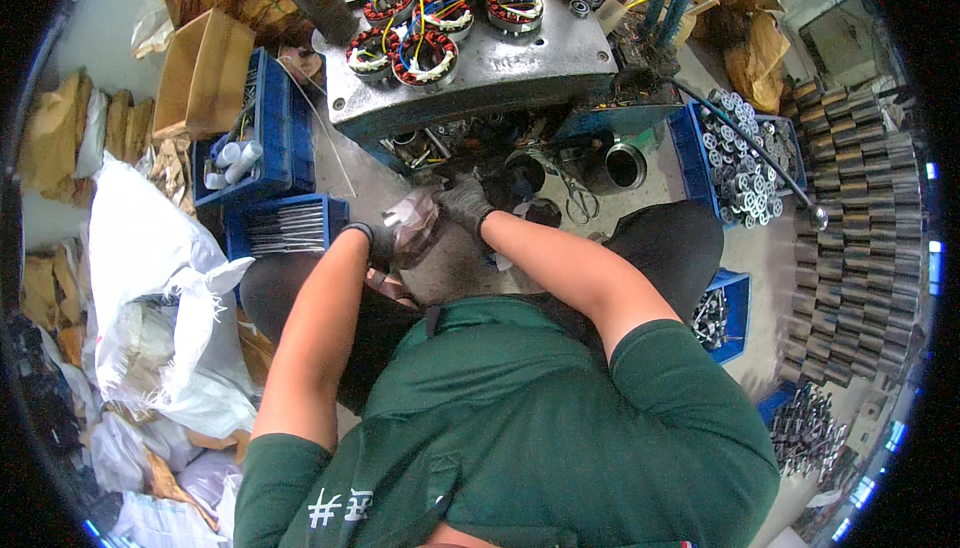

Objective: The person wipes metal components with a cloth, places motor stators and metal cylinders onto a hydraulic press machine, and operates the press to push the stators into the cylinders.

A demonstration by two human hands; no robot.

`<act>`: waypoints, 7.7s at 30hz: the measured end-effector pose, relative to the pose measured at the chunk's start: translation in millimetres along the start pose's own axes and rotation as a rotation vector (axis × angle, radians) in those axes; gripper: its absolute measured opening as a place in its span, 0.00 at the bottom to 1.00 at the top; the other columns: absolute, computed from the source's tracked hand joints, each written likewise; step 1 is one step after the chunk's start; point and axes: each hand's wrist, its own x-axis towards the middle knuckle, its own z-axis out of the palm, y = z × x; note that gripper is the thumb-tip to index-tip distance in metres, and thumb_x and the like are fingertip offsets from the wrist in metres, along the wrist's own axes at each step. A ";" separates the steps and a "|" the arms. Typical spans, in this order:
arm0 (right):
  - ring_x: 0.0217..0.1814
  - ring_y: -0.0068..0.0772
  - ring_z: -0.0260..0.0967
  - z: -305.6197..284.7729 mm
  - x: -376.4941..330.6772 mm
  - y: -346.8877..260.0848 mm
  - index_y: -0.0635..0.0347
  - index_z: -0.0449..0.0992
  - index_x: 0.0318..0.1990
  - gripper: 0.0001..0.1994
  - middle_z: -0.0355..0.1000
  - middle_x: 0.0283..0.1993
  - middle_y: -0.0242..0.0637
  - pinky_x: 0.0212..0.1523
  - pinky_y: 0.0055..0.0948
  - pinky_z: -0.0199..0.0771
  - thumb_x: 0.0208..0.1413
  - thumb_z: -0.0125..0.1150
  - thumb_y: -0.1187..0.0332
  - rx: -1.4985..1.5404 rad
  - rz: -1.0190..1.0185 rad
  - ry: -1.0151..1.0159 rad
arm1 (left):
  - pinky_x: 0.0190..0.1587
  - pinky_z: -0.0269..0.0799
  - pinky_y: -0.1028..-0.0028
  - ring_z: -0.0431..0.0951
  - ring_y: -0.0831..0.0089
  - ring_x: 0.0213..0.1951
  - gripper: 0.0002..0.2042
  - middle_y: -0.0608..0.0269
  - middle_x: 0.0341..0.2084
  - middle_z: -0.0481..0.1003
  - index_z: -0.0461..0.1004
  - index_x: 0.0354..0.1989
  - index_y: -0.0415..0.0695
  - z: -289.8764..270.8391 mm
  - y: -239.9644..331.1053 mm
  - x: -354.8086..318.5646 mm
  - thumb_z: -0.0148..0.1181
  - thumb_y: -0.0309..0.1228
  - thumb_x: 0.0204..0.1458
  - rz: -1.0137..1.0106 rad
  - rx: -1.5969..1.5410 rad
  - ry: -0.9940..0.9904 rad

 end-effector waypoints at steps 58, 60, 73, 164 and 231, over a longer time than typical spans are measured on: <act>0.66 0.48 0.70 -38.2 -1.5 66.7 0.59 0.77 0.59 0.18 0.76 0.59 0.51 0.64 0.43 0.70 0.64 0.52 0.69 -0.468 -0.025 -0.132 | 0.50 0.77 0.55 0.84 0.50 0.46 0.27 0.44 0.40 0.84 0.86 0.40 0.43 -100.8 56.5 -48.3 0.62 0.57 0.48 -0.104 -0.265 0.292; 0.66 0.49 0.69 -33.3 -21.6 53.6 0.59 0.77 0.59 0.18 0.76 0.58 0.53 0.63 0.44 0.70 0.64 0.52 0.68 -0.654 0.066 -0.284 | 0.49 0.77 0.55 0.84 0.49 0.45 0.25 0.44 0.39 0.84 0.86 0.38 0.44 -118.5 77.9 -65.5 0.63 0.56 0.47 -0.028 -0.142 0.407; 0.60 0.56 0.74 -104.3 5.1 74.2 0.58 0.75 0.60 0.21 0.76 0.57 0.54 0.61 0.50 0.72 0.62 0.57 0.60 -0.969 -0.060 0.181 | 0.51 0.75 0.50 0.78 0.35 0.49 0.24 0.32 0.44 0.78 0.71 0.61 0.40 -88.8 105.7 -65.7 0.54 0.22 0.51 0.276 -0.304 0.468; 0.68 0.31 0.67 -132.4 -63.2 -200.1 0.55 0.61 0.73 0.26 0.67 0.70 0.37 0.71 0.37 0.66 0.71 0.54 0.61 0.958 0.230 -0.517 | 0.42 0.76 0.74 0.79 0.76 0.36 0.11 0.63 0.33 0.81 0.78 0.43 0.39 -160.2 153.7 -175.0 0.68 0.23 0.51 0.729 -1.404 0.946; 0.50 0.51 0.79 -247.5 -11.3 -269.8 0.62 0.79 0.53 0.19 0.77 0.51 0.53 0.55 0.41 0.79 0.56 0.66 0.64 -0.558 -0.513 -0.059 | 0.59 0.74 0.63 0.80 0.54 0.56 0.24 0.42 0.53 0.80 0.76 0.58 0.32 -29.6 -340.1 -419.2 0.62 0.34 0.56 -0.436 -0.765 0.672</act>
